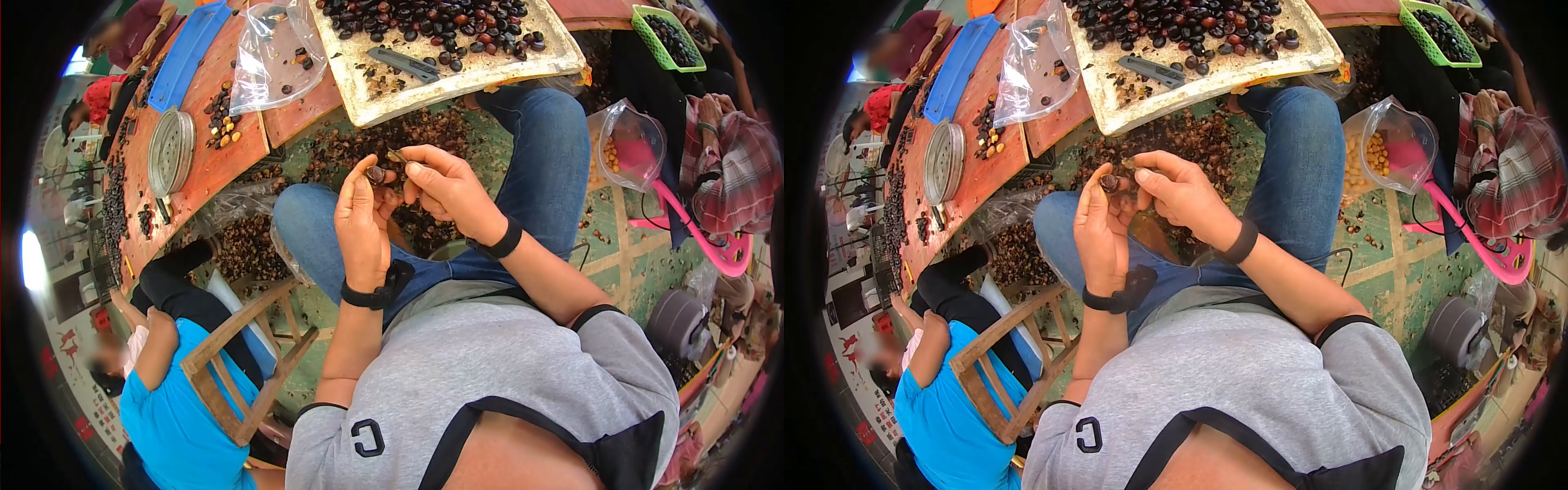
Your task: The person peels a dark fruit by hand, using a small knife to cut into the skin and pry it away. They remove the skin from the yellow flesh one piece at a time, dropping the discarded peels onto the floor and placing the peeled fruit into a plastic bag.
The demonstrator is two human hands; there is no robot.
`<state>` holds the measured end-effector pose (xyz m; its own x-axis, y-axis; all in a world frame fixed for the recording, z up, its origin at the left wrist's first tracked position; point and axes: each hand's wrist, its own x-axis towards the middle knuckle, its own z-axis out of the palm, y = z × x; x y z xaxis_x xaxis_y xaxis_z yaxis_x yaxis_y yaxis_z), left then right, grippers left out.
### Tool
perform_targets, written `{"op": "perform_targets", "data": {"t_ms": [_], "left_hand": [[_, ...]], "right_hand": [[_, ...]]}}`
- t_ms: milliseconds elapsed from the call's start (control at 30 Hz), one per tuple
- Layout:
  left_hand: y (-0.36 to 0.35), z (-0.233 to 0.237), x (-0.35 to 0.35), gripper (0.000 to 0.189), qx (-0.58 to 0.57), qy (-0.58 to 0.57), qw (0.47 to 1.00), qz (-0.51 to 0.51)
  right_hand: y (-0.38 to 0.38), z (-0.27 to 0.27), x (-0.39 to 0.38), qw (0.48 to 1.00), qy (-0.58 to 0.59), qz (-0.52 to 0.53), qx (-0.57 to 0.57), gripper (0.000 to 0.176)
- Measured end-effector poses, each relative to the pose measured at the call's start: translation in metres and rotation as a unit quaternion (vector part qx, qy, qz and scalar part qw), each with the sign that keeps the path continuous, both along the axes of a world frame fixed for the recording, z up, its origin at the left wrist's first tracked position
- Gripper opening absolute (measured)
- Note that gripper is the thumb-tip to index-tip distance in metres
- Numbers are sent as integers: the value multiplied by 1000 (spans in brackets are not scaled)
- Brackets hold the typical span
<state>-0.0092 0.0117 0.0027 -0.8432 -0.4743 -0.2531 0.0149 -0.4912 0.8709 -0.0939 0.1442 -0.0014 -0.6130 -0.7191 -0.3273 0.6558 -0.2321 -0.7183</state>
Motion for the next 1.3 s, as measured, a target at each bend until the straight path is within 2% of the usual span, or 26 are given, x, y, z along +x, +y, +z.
{"op": "perform_targets", "data": {"t_ms": [67, 133, 167, 400, 600, 667, 767, 833, 900, 967, 1033, 1167, 1233, 1300], "left_hand": [[0, 3, 0, 33, 7, -5, 1000, 5], [0, 3, 0, 29, 9, 11, 1000, 12], [0, 3, 0, 29, 9, 11, 1000, 12], [0, 3, 1, 27, 6, 24, 999, 22], [3, 0, 1, 26, -5, 19, 999, 26], [6, 0, 1, 26, -14, 8, 1000, 25], [7, -1, -2, 29, -11, 23, 999, 24], [8, 2, -5, 32, -191, 14, 981, 32], [1, 8, -4, 33, -206, 4, 978, 23], [-5, 13, -1, 34, -218, -9, 976, 12], [-10, 16, -1, 35, -349, -42, 936, -13], [-12, 12, -1, 37, -391, -12, 920, -4], [-9, 14, 0, 35, -315, -30, 948, -6], [-9, 13, 1, 35, -291, -26, 956, -8]], "right_hand": [[0, 1, 1, 1000, 5, 12, 12, 35], [0, 4, 4, 989, 130, 30, 62, 40], [0, 1, 6, 985, 161, 34, 51, 44], [0, 3, 6, 973, 216, 51, 66, 43], [-6, -8, 12, 970, 238, -8, 40, 38], [-6, -9, 10, 954, 277, -12, 113, 36], [-8, -12, 13, 971, 228, -31, 63, 36], [-4, -5, 12, 980, 189, -35, 55, 36], [0, 0, 11, 991, 128, -33, 33, 39], [4, 3, 10, 990, 138, -10, 37, 40], [6, 4, 10, 988, 149, 12, 40, 41], [7, 2, 11, 980, 187, 44, 43, 43], [7, 0, 12, 978, 197, 52, 46, 44], [5, -1, 13, 974, 211, 57, 59, 44]]}}
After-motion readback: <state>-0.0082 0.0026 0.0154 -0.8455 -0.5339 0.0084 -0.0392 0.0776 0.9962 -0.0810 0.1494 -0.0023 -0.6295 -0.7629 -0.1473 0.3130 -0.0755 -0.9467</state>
